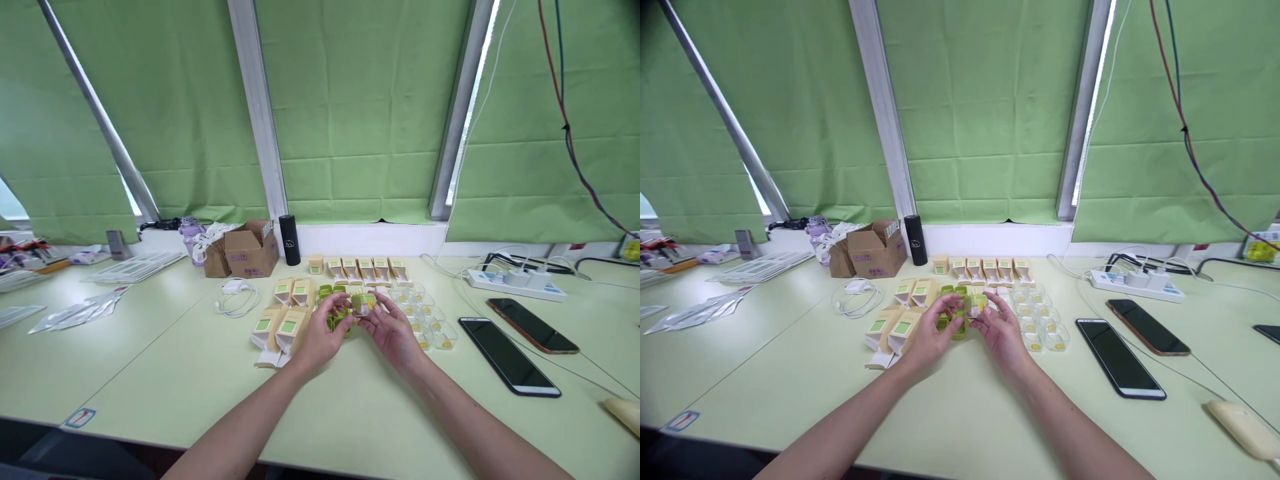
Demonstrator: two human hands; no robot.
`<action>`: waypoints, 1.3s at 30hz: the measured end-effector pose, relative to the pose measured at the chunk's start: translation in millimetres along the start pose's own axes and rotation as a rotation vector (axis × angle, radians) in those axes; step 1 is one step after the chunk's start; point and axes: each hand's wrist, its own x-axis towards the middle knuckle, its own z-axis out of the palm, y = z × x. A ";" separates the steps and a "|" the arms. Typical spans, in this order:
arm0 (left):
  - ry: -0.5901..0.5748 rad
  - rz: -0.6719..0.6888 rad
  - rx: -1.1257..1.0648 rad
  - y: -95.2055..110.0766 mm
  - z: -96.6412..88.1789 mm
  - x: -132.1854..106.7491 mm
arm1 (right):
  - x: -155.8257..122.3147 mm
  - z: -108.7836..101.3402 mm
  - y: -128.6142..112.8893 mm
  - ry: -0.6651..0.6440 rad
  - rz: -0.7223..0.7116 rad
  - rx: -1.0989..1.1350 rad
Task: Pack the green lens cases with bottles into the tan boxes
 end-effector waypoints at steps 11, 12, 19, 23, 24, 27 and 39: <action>-0.020 -0.032 -0.003 -0.1 -0.4 0.4 | -1.3 -0.6 0.7 0.018 -0.160 -0.285; -0.029 -0.045 -0.007 0.1 -0.5 -0.2 | -1.1 -1.2 1.2 0.015 -0.172 -0.307; -0.082 -0.072 -0.019 -3.7 0.3 -3.1 | -0.4 -2.2 3.5 -0.012 -0.188 -0.356; -0.081 -0.038 0.004 -3.9 0.0 -2.8 | -2.2 -1.1 3.1 -0.056 -0.203 -0.375; -0.085 -0.025 0.014 -3.5 -0.4 -2.6 | -2.8 -1.0 2.3 -0.069 -0.210 -0.382; -0.100 0.019 0.052 -3.1 -2.0 -2.5 | -3.8 -1.0 -1.6 -0.085 -0.247 -0.401; -0.389 0.206 0.424 12.0 -4.7 -8.7 | 5.7 -7.0 -13.5 0.260 -0.356 -0.437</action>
